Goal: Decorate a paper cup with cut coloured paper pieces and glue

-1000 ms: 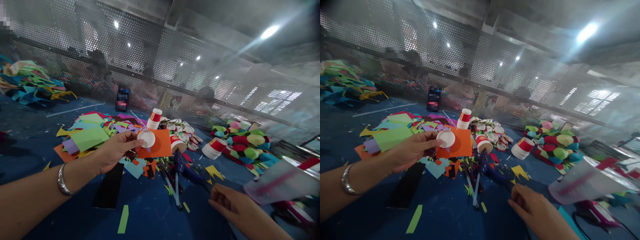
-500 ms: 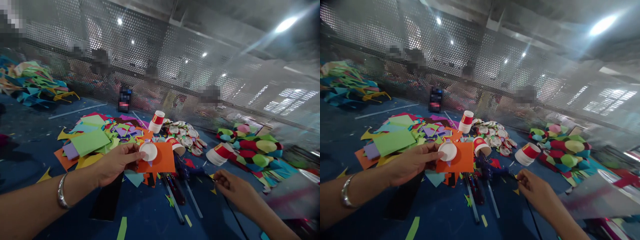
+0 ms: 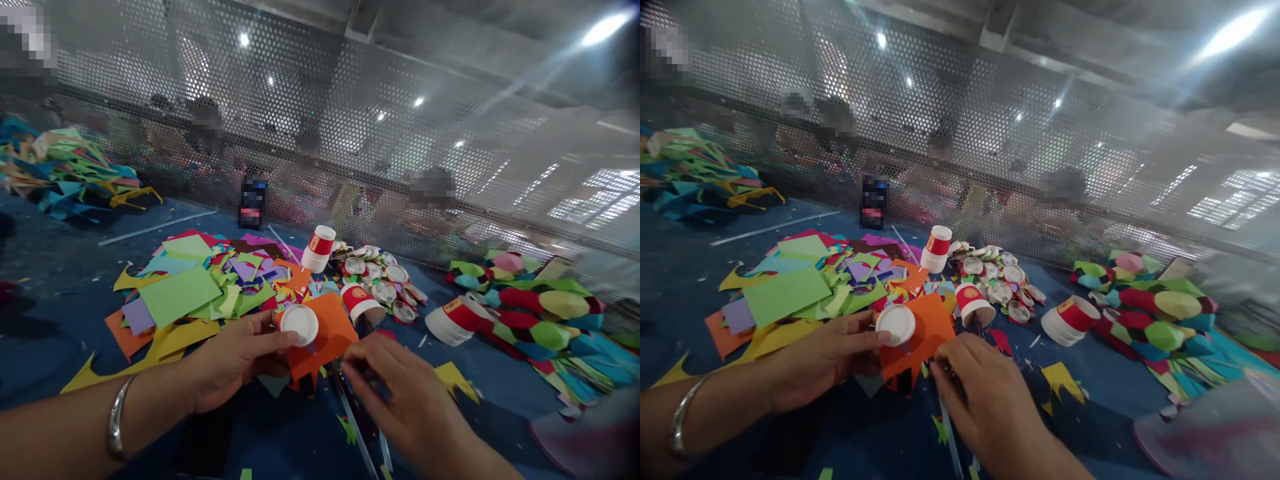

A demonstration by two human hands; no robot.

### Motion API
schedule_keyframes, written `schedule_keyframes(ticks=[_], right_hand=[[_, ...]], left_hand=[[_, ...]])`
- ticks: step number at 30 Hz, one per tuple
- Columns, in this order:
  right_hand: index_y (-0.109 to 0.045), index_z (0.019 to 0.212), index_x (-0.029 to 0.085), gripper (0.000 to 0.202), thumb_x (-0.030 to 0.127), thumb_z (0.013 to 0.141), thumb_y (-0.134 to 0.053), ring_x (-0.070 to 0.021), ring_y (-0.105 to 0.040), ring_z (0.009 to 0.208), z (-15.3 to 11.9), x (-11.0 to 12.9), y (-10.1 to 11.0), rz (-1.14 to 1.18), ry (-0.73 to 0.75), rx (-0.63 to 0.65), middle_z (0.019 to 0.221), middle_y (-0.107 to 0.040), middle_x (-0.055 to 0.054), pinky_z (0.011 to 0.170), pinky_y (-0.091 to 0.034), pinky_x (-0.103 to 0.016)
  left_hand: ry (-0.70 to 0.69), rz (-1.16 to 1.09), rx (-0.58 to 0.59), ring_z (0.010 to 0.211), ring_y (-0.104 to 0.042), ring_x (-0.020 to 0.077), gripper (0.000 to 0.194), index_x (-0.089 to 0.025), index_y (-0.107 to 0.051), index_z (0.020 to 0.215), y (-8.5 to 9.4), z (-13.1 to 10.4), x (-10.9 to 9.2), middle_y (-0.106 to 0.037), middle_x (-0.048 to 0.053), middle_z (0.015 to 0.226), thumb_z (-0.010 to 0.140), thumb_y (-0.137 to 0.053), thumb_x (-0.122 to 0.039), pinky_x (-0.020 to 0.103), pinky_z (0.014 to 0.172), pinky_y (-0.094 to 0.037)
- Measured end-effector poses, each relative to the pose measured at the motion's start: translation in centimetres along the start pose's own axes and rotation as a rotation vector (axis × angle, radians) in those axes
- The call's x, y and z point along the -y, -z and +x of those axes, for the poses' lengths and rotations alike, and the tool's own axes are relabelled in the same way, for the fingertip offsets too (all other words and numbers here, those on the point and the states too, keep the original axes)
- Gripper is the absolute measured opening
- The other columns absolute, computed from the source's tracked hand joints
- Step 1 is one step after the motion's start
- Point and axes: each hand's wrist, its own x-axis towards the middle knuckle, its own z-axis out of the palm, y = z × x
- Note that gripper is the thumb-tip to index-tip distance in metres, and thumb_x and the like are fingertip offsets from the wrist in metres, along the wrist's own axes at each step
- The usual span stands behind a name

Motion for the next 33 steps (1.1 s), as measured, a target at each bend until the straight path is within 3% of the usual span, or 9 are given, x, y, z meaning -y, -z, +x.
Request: schedule_keyframes(ticks=[4, 14, 19, 23, 28, 33], right_hand=[[-0.058, 0.101, 0.021, 0.009, 0.017, 0.097, -0.050, -0.0219, -0.064, 0.081, 0.2, 0.1, -1.9, 0.000, 0.139, -0.035, 0.089, -0.068, -0.007, 0.068, -0.050, -0.035], [-0.059, 0.112, 0.019, 0.018, 0.014, 0.095, -0.053, -0.0229, -0.067, 0.084, -0.7, -0.2, -3.8, 0.011, 0.211, -0.083, 0.098, -0.072, -0.007, 0.072, -0.053, -0.036], [-0.062, 0.106, 0.020, 0.013, 0.022, 0.099, -0.051, -0.0208, -0.065, 0.080, -0.7, -0.2, -3.7, 0.160, 0.015, -0.071, 0.092, -0.069, -0.006, 0.069, -0.051, -0.033], [-0.062, 0.095, 0.022, 0.013, 0.029, 0.099, -0.053, -0.0168, -0.060, 0.071, -0.5, 0.1, -3.9, 0.314, -0.139, -0.065, 0.084, -0.064, -0.002, 0.063, -0.046, -0.029], [-0.060, 0.084, 0.022, 0.017, 0.029, 0.098, -0.053, -0.0149, -0.054, 0.067, -0.5, 0.4, -4.0, 0.432, -0.229, -0.033, 0.076, -0.061, 0.000, 0.061, -0.041, -0.027], [-0.055, 0.077, 0.022, 0.022, 0.031, 0.096, -0.055, -0.0131, -0.049, 0.063, -0.3, 0.4, -4.1, 0.506, -0.311, 0.005, 0.071, -0.056, 0.002, 0.056, -0.038, -0.026]], left_hand=[[0.006, 0.016, -0.031, 0.091, -0.061, 0.0156, 0.047, -0.021, -0.068, 0.116, 0.1, 0.2, 0.0, -0.070, 0.008, 0.118, 0.075, -0.085, -0.036, 0.023, 0.069, -0.049], [0.031, 0.026, 0.064, 0.091, -0.064, 0.0178, 0.046, -0.021, -0.062, 0.120, -0.2, 0.3, 0.5, -0.069, 0.008, 0.116, 0.080, -0.080, -0.034, 0.029, 0.075, -0.052], [0.031, 0.027, 0.065, 0.097, -0.065, 0.0215, 0.048, -0.019, -0.061, 0.120, -0.5, 0.2, 0.3, -0.070, 0.009, 0.115, 0.078, -0.081, -0.033, 0.034, 0.083, -0.053], [0.018, 0.119, 0.023, 0.091, -0.064, 0.0173, 0.051, -0.017, -0.061, 0.117, -0.9, -0.1, 0.3, -0.072, 0.007, 0.106, 0.075, -0.084, -0.033, 0.028, 0.077, -0.050], [-0.022, 0.204, 0.015, 0.085, -0.062, 0.0150, 0.051, -0.017, -0.061, 0.113, -1.4, -0.5, 0.5, -0.073, 0.005, 0.100, 0.072, -0.085, -0.035, 0.025, 0.073, -0.047], [-0.059, 0.204, -0.007, 0.092, -0.064, 0.0186, 0.048, -0.017, -0.060, 0.111, -1.6, -0.6, 0.4, -0.073, 0.008, 0.108, 0.074, -0.083, -0.036, 0.028, 0.076, -0.049]])
